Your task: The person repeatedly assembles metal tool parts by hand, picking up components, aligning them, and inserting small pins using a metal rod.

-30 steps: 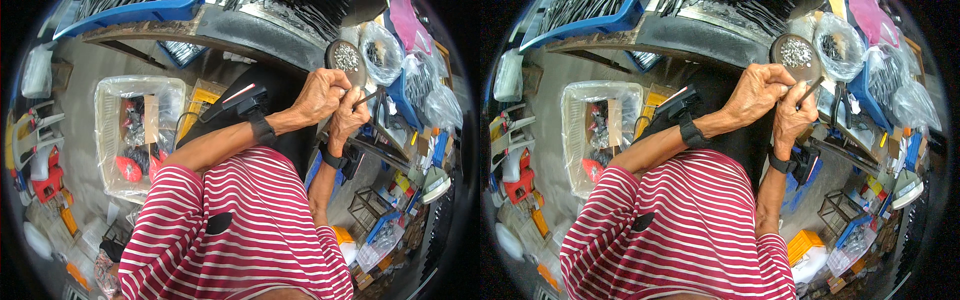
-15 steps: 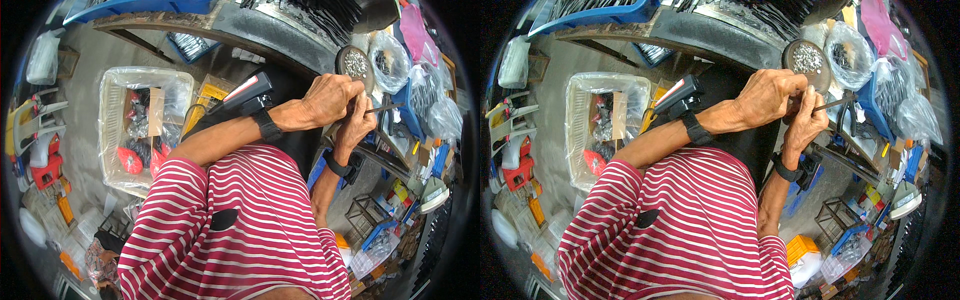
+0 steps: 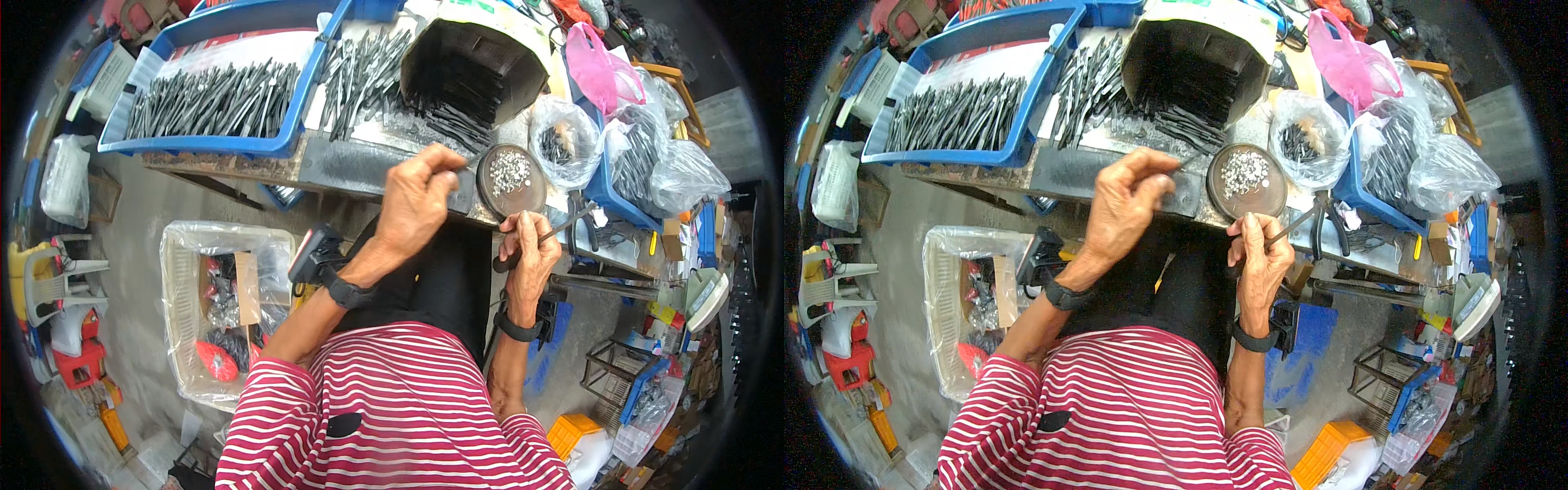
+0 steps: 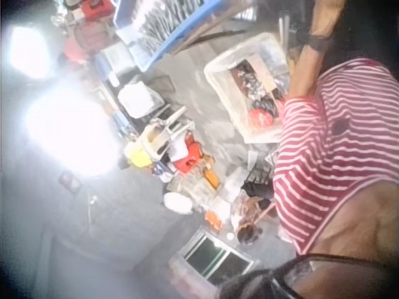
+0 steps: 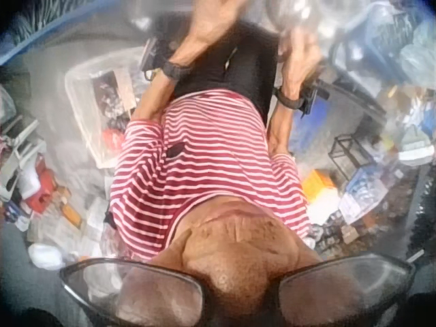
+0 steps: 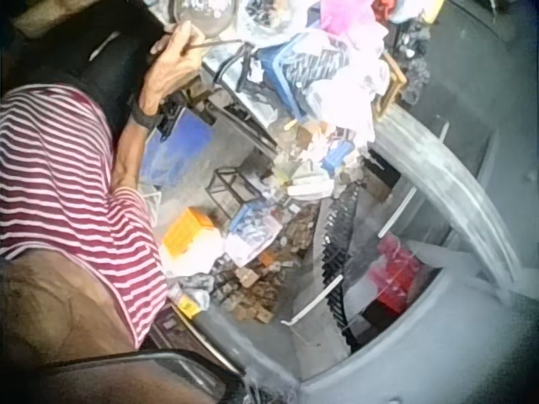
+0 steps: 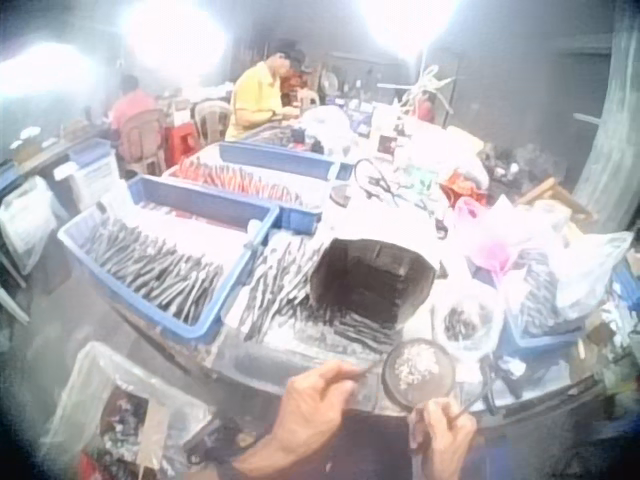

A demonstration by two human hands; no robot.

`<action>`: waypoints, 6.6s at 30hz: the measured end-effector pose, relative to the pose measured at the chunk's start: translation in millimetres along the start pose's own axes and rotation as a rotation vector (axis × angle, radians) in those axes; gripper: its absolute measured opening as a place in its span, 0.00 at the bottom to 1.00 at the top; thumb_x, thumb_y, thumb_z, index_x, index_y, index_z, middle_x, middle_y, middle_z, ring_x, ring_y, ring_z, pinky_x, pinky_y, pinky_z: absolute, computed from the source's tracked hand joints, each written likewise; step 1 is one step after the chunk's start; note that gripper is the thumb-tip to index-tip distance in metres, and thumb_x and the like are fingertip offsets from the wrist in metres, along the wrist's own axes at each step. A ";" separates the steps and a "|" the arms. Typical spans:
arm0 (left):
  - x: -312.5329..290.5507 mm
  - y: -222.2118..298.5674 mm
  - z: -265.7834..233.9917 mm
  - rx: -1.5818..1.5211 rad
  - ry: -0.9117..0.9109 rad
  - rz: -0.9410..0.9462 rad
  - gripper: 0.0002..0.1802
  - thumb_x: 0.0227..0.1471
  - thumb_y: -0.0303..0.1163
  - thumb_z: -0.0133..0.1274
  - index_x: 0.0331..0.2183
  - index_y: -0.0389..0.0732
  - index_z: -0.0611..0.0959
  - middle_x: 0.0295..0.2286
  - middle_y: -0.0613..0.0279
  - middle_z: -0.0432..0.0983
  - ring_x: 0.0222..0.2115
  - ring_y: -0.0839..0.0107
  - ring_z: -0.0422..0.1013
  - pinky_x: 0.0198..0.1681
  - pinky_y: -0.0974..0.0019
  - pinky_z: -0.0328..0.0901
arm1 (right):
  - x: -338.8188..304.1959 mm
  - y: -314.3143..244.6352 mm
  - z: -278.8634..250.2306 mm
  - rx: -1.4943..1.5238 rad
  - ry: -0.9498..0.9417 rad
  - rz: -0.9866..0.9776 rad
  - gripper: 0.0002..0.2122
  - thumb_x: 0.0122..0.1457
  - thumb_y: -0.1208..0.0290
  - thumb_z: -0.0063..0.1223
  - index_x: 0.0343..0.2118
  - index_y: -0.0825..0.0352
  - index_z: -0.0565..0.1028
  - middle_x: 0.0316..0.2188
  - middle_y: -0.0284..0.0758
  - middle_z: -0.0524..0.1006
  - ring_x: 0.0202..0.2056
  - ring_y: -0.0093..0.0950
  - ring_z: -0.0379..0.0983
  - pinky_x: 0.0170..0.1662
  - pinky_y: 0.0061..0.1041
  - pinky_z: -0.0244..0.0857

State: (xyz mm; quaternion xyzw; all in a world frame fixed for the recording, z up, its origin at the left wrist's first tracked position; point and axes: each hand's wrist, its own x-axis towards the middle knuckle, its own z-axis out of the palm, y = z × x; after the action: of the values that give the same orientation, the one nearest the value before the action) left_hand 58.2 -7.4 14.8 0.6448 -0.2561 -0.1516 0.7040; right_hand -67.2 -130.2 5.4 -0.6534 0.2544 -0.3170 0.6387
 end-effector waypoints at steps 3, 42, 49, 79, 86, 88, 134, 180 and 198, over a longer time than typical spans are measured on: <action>11.2 -1.0 -16.6 0.041 0.115 0.052 0.09 0.45 0.20 0.43 0.32 0.34 0.75 0.22 0.66 0.72 0.20 0.84 0.63 0.23 0.80 0.60 | 0.0 -3.7 1.2 -0.016 -0.014 0.035 0.07 0.55 0.72 0.44 0.25 0.70 0.69 0.19 0.34 0.71 0.14 0.15 0.58 0.15 0.13 0.55; 66.8 -47.6 5.9 0.820 0.035 0.516 0.11 0.33 0.13 0.47 0.25 0.36 0.77 0.26 0.56 0.71 0.30 0.58 0.65 0.34 0.62 0.61 | 5.7 -0.5 -15.4 0.162 -0.080 0.187 0.05 0.51 0.75 0.51 0.27 0.71 0.70 0.19 0.34 0.72 0.14 0.14 0.60 0.15 0.12 0.57; 68.3 -50.9 8.4 0.927 0.005 0.515 0.14 0.32 0.15 0.46 0.26 0.40 0.78 0.29 0.57 0.69 0.31 0.58 0.63 0.35 0.60 0.60 | 7.9 1.7 -20.2 0.151 -0.056 0.168 0.04 0.51 0.76 0.50 0.27 0.71 0.70 0.19 0.33 0.72 0.14 0.14 0.60 0.15 0.12 0.56; 68.1 -44.8 9.7 1.014 -0.030 0.491 0.07 0.35 0.19 0.47 0.23 0.41 0.75 0.26 0.59 0.66 0.31 0.60 0.62 0.32 0.59 0.55 | 16.5 14.7 -12.9 -0.899 -0.066 -0.541 0.10 0.38 0.78 0.56 0.28 0.64 0.74 0.28 0.36 0.68 0.31 0.33 0.64 0.33 0.29 0.59; 56.2 -34.6 11.9 0.720 -0.042 0.601 0.07 0.40 0.16 0.45 0.26 0.36 0.70 0.24 0.57 0.67 0.26 0.62 0.64 0.30 0.63 0.58 | 20.5 16.0 -13.6 -0.781 -0.043 -0.467 0.07 0.40 0.78 0.55 0.26 0.67 0.73 0.24 0.36 0.69 0.29 0.34 0.65 0.32 0.28 0.59; 45.5 -25.4 15.0 0.587 -0.069 0.472 0.05 0.42 0.17 0.45 0.26 0.35 0.69 0.21 0.58 0.66 0.23 0.66 0.63 0.27 0.67 0.59 | 21.3 17.7 -12.3 -0.734 0.011 -0.458 0.05 0.42 0.79 0.54 0.25 0.68 0.73 0.21 0.35 0.69 0.24 0.31 0.66 0.28 0.26 0.59; -11.3 -21.0 42.6 -0.408 -0.276 -0.347 0.12 0.44 0.20 0.46 0.35 0.28 0.73 0.22 0.62 0.71 0.18 0.81 0.66 0.18 0.81 0.61 | 18.9 -1.7 -0.4 0.062 -0.052 0.000 0.06 0.48 0.81 0.47 0.31 0.73 0.70 0.22 0.34 0.73 0.18 0.15 0.64 0.21 0.12 0.58; -15.9 -22.6 40.7 -0.317 -0.226 -0.318 0.09 0.42 0.19 0.47 0.31 0.33 0.77 0.15 0.69 0.68 0.14 0.87 0.61 0.16 0.83 0.55 | 15.3 5.3 1.6 0.068 -0.007 -0.005 0.07 0.47 0.84 0.49 0.31 0.71 0.67 0.23 0.36 0.72 0.21 0.18 0.66 0.20 0.13 0.57; -17.5 -21.6 40.8 -0.204 -0.225 -0.262 0.08 0.41 0.18 0.47 0.29 0.31 0.77 0.18 0.68 0.69 0.17 0.84 0.64 0.20 0.80 0.60 | 13.1 9.5 -0.5 0.109 -0.002 -0.019 0.06 0.47 0.82 0.50 0.29 0.70 0.67 0.22 0.32 0.71 0.18 0.14 0.64 0.19 0.11 0.58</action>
State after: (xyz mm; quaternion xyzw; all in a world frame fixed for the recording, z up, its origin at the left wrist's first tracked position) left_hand 23.6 -34.4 -7.9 0.5770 -0.2305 -0.3383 0.7067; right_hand -58.1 -140.7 -3.0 -0.6203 0.2298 -0.3359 0.6705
